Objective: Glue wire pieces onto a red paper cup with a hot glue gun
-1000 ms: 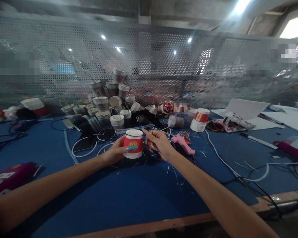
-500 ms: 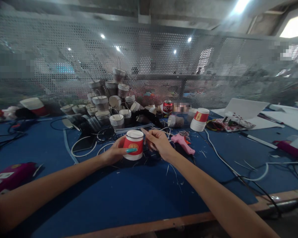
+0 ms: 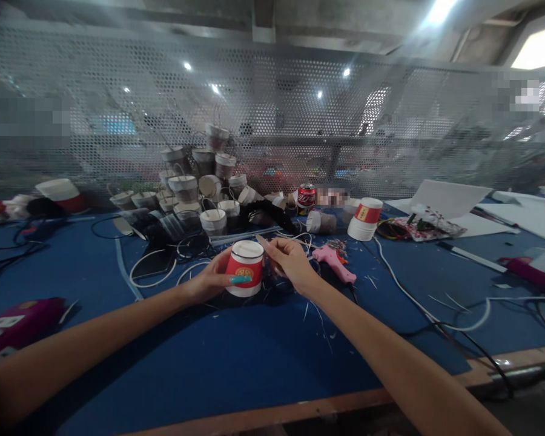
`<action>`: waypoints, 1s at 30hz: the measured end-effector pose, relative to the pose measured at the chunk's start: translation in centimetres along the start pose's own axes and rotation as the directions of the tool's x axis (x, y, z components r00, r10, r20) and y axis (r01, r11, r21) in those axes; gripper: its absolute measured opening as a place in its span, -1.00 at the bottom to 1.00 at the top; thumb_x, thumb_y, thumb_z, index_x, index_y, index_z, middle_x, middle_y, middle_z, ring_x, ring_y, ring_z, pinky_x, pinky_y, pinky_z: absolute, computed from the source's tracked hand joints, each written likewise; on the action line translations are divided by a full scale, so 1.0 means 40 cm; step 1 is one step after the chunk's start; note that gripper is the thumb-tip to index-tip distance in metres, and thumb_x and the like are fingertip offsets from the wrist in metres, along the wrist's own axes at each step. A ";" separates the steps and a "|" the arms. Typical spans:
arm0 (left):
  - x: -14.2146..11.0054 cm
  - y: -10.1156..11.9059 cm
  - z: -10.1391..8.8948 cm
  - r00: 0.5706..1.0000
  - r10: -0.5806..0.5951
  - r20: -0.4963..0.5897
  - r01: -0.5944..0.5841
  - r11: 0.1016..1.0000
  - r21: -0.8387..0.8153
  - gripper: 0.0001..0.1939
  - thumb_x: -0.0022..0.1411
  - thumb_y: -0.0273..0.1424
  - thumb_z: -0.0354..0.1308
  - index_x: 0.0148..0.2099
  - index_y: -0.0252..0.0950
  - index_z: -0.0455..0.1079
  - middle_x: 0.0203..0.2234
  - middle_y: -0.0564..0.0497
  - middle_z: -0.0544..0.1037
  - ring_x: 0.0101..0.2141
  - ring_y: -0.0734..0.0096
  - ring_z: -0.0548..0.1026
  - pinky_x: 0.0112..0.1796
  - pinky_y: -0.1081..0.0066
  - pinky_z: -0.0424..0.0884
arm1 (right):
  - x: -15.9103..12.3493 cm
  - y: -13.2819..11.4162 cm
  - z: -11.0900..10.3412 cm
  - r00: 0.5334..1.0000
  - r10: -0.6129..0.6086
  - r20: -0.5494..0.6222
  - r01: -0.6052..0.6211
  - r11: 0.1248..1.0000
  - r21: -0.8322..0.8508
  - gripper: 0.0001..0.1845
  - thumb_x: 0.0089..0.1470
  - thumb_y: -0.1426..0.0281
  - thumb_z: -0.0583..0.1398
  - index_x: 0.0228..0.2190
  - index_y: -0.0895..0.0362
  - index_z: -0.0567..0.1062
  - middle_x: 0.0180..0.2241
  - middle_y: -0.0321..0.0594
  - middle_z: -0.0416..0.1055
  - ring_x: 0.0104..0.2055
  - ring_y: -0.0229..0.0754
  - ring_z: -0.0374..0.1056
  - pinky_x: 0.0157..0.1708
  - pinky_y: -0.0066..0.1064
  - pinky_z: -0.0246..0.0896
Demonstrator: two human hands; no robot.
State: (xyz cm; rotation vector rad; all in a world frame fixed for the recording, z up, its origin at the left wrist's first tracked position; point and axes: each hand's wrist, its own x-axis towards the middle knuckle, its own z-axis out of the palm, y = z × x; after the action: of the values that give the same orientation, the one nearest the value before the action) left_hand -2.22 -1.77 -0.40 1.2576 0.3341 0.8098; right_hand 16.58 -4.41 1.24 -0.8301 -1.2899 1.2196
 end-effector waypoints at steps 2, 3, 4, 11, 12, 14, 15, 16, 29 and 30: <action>0.000 -0.001 -0.001 1.000 -0.004 -0.002 0.004 1.000 0.005 -0.40 -0.20 -0.51 0.34 -0.03 -0.25 0.32 -0.20 -0.06 0.50 -0.19 0.24 0.45 -0.16 0.33 0.32 | 0.000 0.000 0.000 1.000 0.007 -0.005 -0.007 1.000 -0.006 -0.58 -0.12 0.11 0.24 -0.67 0.15 0.26 -0.82 -0.49 0.11 -0.80 -0.50 -0.10 -0.79 -0.58 -0.23; 0.001 -0.001 -0.002 1.000 -0.002 -0.003 0.002 1.000 0.007 -0.40 -0.20 -0.51 0.34 -0.03 -0.25 0.32 -0.20 -0.05 0.50 -0.19 0.24 0.45 -0.16 0.32 0.31 | 0.001 0.001 0.000 1.000 0.011 -0.009 -0.011 1.000 -0.007 -0.58 -0.12 0.11 0.24 -0.66 0.15 0.26 -0.82 -0.49 0.11 -0.81 -0.50 -0.10 -0.80 -0.58 -0.24; 0.001 -0.002 -0.003 1.000 0.003 -0.001 -0.003 1.000 0.008 -0.40 -0.20 -0.50 0.34 -0.03 -0.25 0.32 -0.21 -0.05 0.50 -0.19 0.24 0.45 -0.17 0.32 0.31 | 0.001 0.003 -0.001 1.000 0.016 -0.011 -0.016 1.000 -0.008 -0.58 -0.12 0.10 0.24 -0.66 0.15 0.26 -0.82 -0.49 0.12 -0.81 -0.50 -0.10 -0.80 -0.58 -0.24; 0.002 -0.002 -0.001 1.000 0.013 0.022 -0.013 1.000 0.006 -0.42 -0.18 -0.51 0.33 -0.03 -0.24 0.33 -0.22 -0.03 0.51 -0.22 0.29 0.45 -0.19 0.36 0.31 | 0.003 0.010 -0.001 1.000 0.024 -0.005 -0.024 1.000 -0.019 -0.58 -0.11 0.09 0.23 -0.66 0.14 0.27 -0.81 -0.47 0.14 -0.80 -0.49 -0.10 -0.80 -0.57 -0.31; 0.002 -0.001 0.000 1.000 0.010 0.023 -0.010 1.000 0.005 -0.42 -0.18 -0.52 0.34 -0.03 -0.24 0.33 -0.22 -0.03 0.51 -0.22 0.30 0.45 -0.19 0.36 0.31 | 0.002 0.009 0.000 1.000 0.026 -0.007 -0.026 0.999 -0.022 -0.58 -0.11 0.08 0.22 -0.66 0.14 0.27 -0.81 -0.47 0.14 -0.80 -0.49 -0.10 -0.80 -0.57 -0.31; 0.001 0.001 0.003 1.000 0.006 0.030 -0.006 1.000 0.004 -0.42 -0.19 -0.52 0.34 -0.05 -0.24 0.34 -0.22 -0.03 0.51 -0.23 0.31 0.45 -0.19 0.37 0.31 | 0.001 0.009 0.001 1.000 0.026 -0.011 -0.027 0.999 -0.020 -0.57 -0.12 0.08 0.22 -0.67 0.14 0.25 -0.81 -0.48 0.13 -0.80 -0.50 -0.10 -0.79 -0.56 -0.32; 0.001 0.002 0.004 0.999 0.003 0.033 -0.003 1.000 0.002 -0.43 -0.20 -0.51 0.35 -0.05 -0.25 0.34 -0.22 -0.04 0.51 -0.23 0.31 0.46 -0.19 0.37 0.31 | 0.001 0.010 0.001 1.000 0.027 -0.012 -0.027 1.000 -0.016 -0.56 -0.12 0.07 0.22 -0.67 0.14 0.25 -0.81 -0.48 0.13 -0.80 -0.50 -0.11 -0.79 -0.56 -0.32; 0.001 0.003 0.005 0.999 0.000 0.036 0.000 1.000 0.000 -0.43 -0.21 -0.51 0.35 -0.06 -0.25 0.35 -0.22 -0.04 0.51 -0.23 0.30 0.46 -0.19 0.37 0.31 | 0.001 0.011 0.000 1.000 0.028 -0.012 -0.028 1.000 -0.010 -0.56 -0.12 0.07 0.22 -0.67 0.14 0.25 -0.80 -0.48 0.14 -0.80 -0.50 -0.11 -0.79 -0.56 -0.33; 0.000 0.003 0.005 0.998 -0.022 0.057 0.024 0.999 -0.022 -0.38 -0.20 -0.51 0.34 -0.01 -0.28 0.34 -0.22 -0.08 0.53 -0.22 0.28 0.47 -0.24 0.42 0.34 | -0.001 0.009 0.002 0.999 0.049 -0.002 -0.049 0.998 0.032 -0.57 -0.13 0.07 0.23 -0.64 0.14 0.24 -0.80 -0.50 0.12 -0.80 -0.51 -0.12 -0.80 -0.59 -0.34; -0.001 0.005 0.006 0.998 -0.029 0.056 0.030 0.999 -0.027 -0.39 -0.20 -0.52 0.34 -0.01 -0.29 0.34 -0.23 -0.08 0.53 -0.24 0.28 0.48 -0.24 0.42 0.35 | -0.002 0.007 0.003 0.999 0.044 -0.005 -0.043 0.998 0.039 -0.58 -0.12 0.08 0.23 -0.63 0.13 0.24 -0.81 -0.52 0.10 -0.80 -0.51 -0.13 -0.80 -0.59 -0.33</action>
State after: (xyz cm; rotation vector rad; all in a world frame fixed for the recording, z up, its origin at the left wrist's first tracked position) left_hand -2.14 -1.95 -0.16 1.2443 0.2948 0.7505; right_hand 16.39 -4.42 0.96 -0.8371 -1.2457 1.2718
